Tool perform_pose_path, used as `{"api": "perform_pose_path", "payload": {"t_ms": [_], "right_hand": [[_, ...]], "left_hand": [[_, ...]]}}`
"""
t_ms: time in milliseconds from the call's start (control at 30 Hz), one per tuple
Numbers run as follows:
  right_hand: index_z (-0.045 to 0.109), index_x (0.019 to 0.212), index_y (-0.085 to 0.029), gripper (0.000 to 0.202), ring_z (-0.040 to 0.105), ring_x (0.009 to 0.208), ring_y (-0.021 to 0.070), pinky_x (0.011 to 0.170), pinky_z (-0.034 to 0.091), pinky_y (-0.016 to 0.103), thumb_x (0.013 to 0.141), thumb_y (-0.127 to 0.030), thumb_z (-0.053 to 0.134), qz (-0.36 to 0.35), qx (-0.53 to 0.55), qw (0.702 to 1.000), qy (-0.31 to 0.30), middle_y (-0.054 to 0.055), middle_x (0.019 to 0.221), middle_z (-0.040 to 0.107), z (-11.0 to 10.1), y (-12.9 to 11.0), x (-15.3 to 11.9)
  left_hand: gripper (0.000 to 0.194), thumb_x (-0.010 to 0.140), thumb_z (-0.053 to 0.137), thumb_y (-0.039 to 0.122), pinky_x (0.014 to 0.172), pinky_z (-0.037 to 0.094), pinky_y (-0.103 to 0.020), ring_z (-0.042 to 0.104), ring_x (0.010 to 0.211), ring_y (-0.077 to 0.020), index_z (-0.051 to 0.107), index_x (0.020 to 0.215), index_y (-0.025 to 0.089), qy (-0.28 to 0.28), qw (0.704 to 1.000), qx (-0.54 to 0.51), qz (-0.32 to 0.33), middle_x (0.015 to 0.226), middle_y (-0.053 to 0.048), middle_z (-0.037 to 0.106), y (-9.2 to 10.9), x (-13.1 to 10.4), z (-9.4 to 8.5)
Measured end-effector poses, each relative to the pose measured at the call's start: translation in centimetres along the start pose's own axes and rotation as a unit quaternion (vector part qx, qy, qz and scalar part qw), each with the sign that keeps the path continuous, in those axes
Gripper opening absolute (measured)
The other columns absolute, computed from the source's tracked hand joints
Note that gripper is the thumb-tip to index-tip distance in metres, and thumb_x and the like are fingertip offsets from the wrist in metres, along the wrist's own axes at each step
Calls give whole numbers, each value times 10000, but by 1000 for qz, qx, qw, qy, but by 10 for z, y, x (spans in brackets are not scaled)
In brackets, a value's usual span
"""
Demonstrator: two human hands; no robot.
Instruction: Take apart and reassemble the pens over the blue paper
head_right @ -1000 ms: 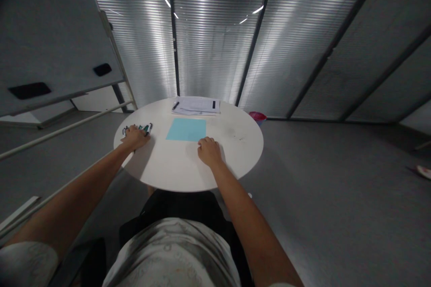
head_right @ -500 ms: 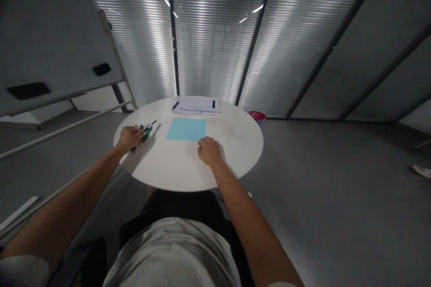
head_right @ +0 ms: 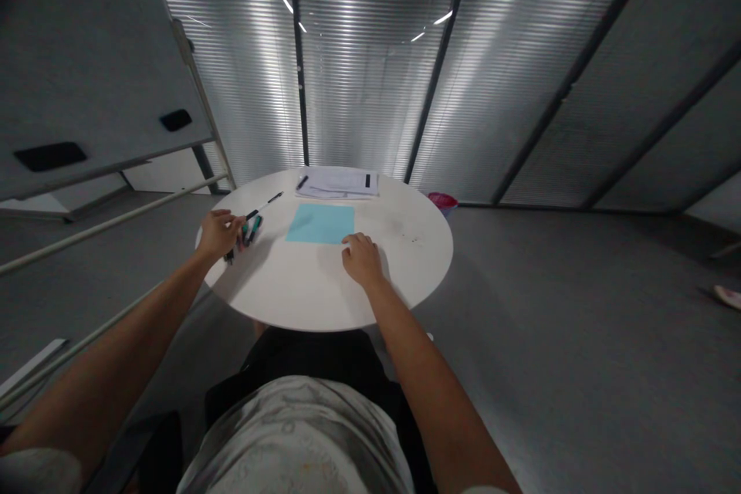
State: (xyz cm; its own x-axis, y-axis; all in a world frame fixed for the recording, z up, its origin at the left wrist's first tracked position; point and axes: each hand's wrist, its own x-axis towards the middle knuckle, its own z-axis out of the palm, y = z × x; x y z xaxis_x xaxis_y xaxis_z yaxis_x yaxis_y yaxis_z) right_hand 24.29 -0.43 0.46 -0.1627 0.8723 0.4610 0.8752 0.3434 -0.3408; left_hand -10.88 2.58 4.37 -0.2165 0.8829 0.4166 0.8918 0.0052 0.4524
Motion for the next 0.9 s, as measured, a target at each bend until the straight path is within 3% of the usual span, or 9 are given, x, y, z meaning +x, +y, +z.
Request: {"api": "perform_pose_path", "payload": {"t_ms": [100, 200, 300, 400, 467, 633, 800, 900], "right_hand": [[631, 1027, -198, 264, 560, 1071, 202, 971, 406, 352, 829, -150, 463, 27, 87, 995, 45, 76, 1090, 655, 4, 7, 5], [615, 984, -203, 223, 605, 963, 192, 874, 464, 336, 840, -265, 455, 79, 223, 968, 84, 68, 1001, 675, 4, 12, 10], [585, 992, -201, 308, 623, 713, 155, 608, 462, 250, 824, -428, 462, 155, 399, 901, 76, 36, 827, 673, 1, 12, 13], [555, 1009, -214, 408, 549, 483, 111, 413, 322, 195, 804, -556, 467, 207, 521, 827, 42, -4, 692, 647, -3, 7, 15], [540, 940, -214, 426, 500, 402, 96, 358, 265, 191, 801, -609, 462, 217, 552, 805, 26, -13, 638, 635, -5, 3, 15], [490, 764, -205, 426, 457, 350, 80, 315, 233, 188, 794, -630, 488, 229, 550, 803, 9, -9, 566, 606, -10, -3, 13], [529, 805, -208, 359, 454, 357, 67, 312, 215, 170, 750, -561, 567, 225, 529, 818, 2, -44, 563, 588, -9, -4, 11], [535, 792, -206, 350, 444, 343, 69, 303, 220, 177, 747, -552, 558, 209, 513, 833, -17, -47, 551, 581, -4, -5, 11]], "left_hand": [[341, 899, 458, 396, 1063, 331, -388, 471, 1202, -253, 716, 924, 175, 50, 997, -20, 49, 1185, -118, 588, 23, -6, 0], [306, 914, 467, 370, 1057, 332, -409, 467, 1189, -254, 704, 926, 178, 50, 992, -64, 96, 1184, -111, 559, 53, -17, 6], [240, 900, 514, 340, 1008, 386, -408, 504, 1124, -244, 692, 873, 180, 22, 982, -138, 129, 1140, -110, 565, 80, -32, 20], [202, 873, 557, 322, 912, 453, -370, 545, 1023, -226, 674, 808, 171, -43, 954, -228, 189, 979, -108, 597, 96, -44, 41], [219, 862, 570, 343, 844, 474, -348, 569, 926, -209, 661, 766, 169, -74, 940, -265, 200, 898, -97, 601, 100, -49, 55], [250, 836, 589, 425, 541, 441, -258, 557, 541, -124, 625, 836, 177, -153, 918, -348, 116, 689, -24, 595, 99, -56, 73], [259, 807, 597, 442, 381, 318, -220, 478, 349, -112, 600, 817, 182, -180, 892, -415, 2, 457, 43, 513, 96, -64, 65], [254, 800, 589, 428, 345, 249, -207, 430, 315, -92, 586, 756, 177, -163, 876, -451, -46, 441, 50, 502, 95, -66, 59]]}}
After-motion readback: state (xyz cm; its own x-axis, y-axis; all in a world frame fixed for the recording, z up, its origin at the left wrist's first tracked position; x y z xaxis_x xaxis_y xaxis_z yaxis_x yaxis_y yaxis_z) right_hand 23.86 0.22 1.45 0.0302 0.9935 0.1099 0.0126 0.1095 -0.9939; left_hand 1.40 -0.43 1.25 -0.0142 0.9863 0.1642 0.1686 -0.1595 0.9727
